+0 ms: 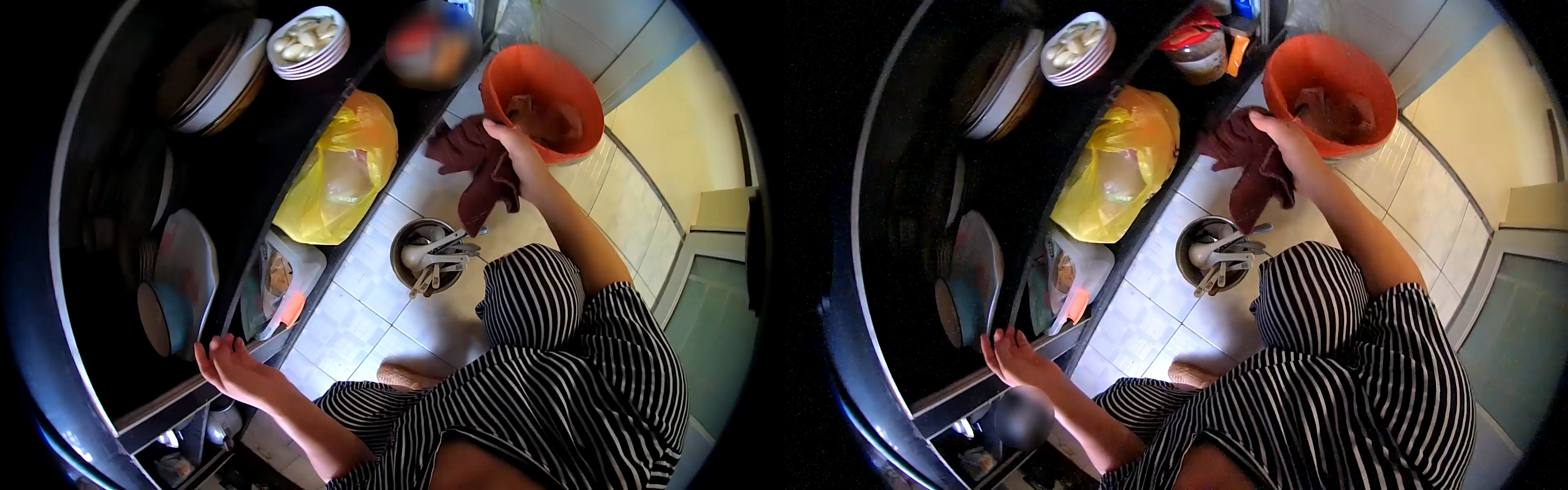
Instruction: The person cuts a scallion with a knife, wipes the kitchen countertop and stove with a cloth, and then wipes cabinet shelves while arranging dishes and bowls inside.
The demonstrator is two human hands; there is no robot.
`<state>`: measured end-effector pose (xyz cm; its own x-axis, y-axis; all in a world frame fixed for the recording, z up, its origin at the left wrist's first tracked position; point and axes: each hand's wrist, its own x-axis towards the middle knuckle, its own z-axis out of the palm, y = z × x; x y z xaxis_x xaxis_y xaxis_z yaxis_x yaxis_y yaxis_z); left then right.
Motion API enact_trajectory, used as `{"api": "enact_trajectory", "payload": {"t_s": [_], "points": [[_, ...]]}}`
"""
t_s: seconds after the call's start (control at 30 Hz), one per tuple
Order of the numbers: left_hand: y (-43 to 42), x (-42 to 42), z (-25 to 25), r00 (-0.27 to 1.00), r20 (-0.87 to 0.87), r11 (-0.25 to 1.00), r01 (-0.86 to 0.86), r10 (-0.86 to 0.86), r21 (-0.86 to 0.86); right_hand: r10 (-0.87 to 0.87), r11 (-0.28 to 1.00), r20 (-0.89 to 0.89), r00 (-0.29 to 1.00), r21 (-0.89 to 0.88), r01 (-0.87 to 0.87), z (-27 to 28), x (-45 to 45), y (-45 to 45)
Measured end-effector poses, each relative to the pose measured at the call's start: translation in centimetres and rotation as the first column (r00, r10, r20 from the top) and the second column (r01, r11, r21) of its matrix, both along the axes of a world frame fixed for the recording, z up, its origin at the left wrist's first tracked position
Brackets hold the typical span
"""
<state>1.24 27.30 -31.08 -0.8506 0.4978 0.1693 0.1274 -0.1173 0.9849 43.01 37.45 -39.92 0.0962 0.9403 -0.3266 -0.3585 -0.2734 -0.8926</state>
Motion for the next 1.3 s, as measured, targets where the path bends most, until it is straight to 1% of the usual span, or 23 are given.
{"api": "enact_trajectory", "payload": {"t_s": [0.07, 0.13, 0.2, 0.23, 0.27, 0.33, 0.37, 0.43, 0.5, 0.53, 0.6, 0.67, 0.73, 0.77, 0.83, 0.87, 0.93, 1.0, 1.07, 1.13, 1.17, 1.23, 1.3], "points": [[-0.3, 2.6, -0.9, 0.918, -0.325, 0.971, 0.236, -0.230, -0.019, -0.060, 0.994, -0.521, 0.852, -0.110, 0.003, -4.6, 0.9, -0.7], [-0.6, 5.5, -3.2, 0.674, -0.498, 0.823, 0.542, -0.546, -0.170, -0.097, 0.987, -0.602, 0.792, -0.161, -0.001, -7.1, 1.6, -0.9], [-0.4, 8.6, -5.0, 0.264, -0.583, 0.632, 0.452, -0.769, -0.629, -0.193, 0.971, -0.496, 0.846, -0.220, 0.092, -9.0, 1.6, -0.9], [0.0, 10.6, -5.8, 0.110, -0.540, 0.515, 0.501, -0.835, -0.695, -0.024, 0.990, -0.581, 0.813, -0.125, -0.060, -13.2, 2.6, -0.6], [0.7, 12.5, -6.6, -0.051, -0.485, 0.388, 0.529, -0.873, -0.755, -0.036, 0.990, -0.597, 0.801, -0.133, -0.054, -15.0, 2.1, -0.3], [3.1, 15.4, -8.7, -0.231, -0.509, 0.336, 0.522, -0.829, -0.784, -0.136, 0.961, -0.534, 0.834, -0.275, -0.019, -17.3, 0.1, 0.4], [4.6, 16.8, -9.7, -0.262, -0.511, 0.343, 0.490, -0.819, -0.801, -0.117, 0.960, -0.427, 0.897, -0.279, -0.008, -17.2, -0.4, 0.5], [8.2, 19.1, -11.8, -0.322, -0.529, 0.376, 0.432, -0.785, -0.820, -0.037, 0.958, -0.127, 0.991, -0.288, -0.001, -19.6, -1.3, 0.7], [11.5, 20.6, -13.6, -0.360, -0.531, 0.389, 0.398, -0.767, -0.831, 0.076, 0.959, 0.160, 0.984, -0.281, -0.029, -19.2, -1.5, 0.4], [13.1, 20.8, -14.4, -0.440, -0.578, 0.502, 0.288, -0.688, -0.816, 0.073, 0.957, 0.149, 0.986, -0.290, -0.027, -20.0, -1.7, 0.4], [15.7, 20.6, -15.1, -0.563, -0.588, 0.680, 0.060, -0.581, -0.731, 0.071, 0.971, 0.297, 0.952, -0.238, 0.002, -21.6, -2.2, 0.5], [17.8, 18.9, -15.2, -0.479, -0.539, 0.649, -0.089, -0.693, -0.756, 0.046, 0.975, 0.307, 0.951, -0.219, 0.024, -21.8, -2.8, 1.0], [18.6, 16.4, -14.8, -0.486, -0.517, 0.661, -0.185, -0.705, -0.727, 0.017, 0.989, 0.285, 0.958, -0.145, 0.026, -21.7, -3.5, 2.2], [18.7, 15.2, -14.6, -0.491, -0.497, 0.668, -0.274, -0.716, -0.692, -0.005, 0.991, 0.170, 0.985, -0.133, 0.028, -20.5, -4.0, 3.0], [17.9, 12.3, -14.1, -0.444, -0.487, 0.649, -0.374, -0.752, -0.662, -0.124, 0.992, 0.142, 0.982, 0.002, 0.125, -17.4, -4.8, 4.9], [17.5, 10.5, -14.2, -0.434, -0.489, 0.650, -0.419, -0.757, -0.634, -0.174, 0.982, 0.159, 0.972, 0.102, 0.159, -16.7, -5.6, 6.3], [17.0, 7.4, -14.6, -0.397, -0.585, 0.705, -0.337, -0.707, -0.624, -0.297, 0.923, 0.245, 0.923, 0.323, 0.211, -15.4, -7.2, 9.5], [17.1, 6.9, -14.4, -0.381, -0.584, 0.697, -0.353, -0.716, -0.624, -0.537, 0.768, 0.390, 0.748, 0.593, 0.242, -14.5, -9.0, 13.5], [17.6, 6.9, -14.1, -0.357, -0.608, 0.703, -0.287, -0.709, -0.651, -0.429, 0.816, 0.488, 0.760, 0.570, 0.095, -14.8, -11.1, 18.8], [17.8, 6.5, -14.2, -0.368, -0.604, 0.702, -0.263, -0.707, -0.662, -0.289, 0.916, 0.890, 0.352, 0.364, -0.169, -17.1, -13.3, 24.9], [17.9, 6.3, -14.3, -0.375, -0.604, 0.702, -0.239, -0.704, -0.670, -0.286, 0.917, 0.890, 0.354, 0.361, -0.168, -17.9, -13.5, 26.7], [18.2, 6.3, -14.6, -0.382, -0.597, 0.695, -0.208, -0.706, -0.688, 0.126, 0.866, 0.990, -0.060, -0.139, -0.481, -18.9, -13.7, 29.2], [18.3, 5.9, -14.8, -0.380, -0.592, 0.685, -0.180, -0.711, -0.706, 0.042, 0.883, 0.998, -0.042, -0.056, -0.466, -20.9, -14.2, 29.8]]}}
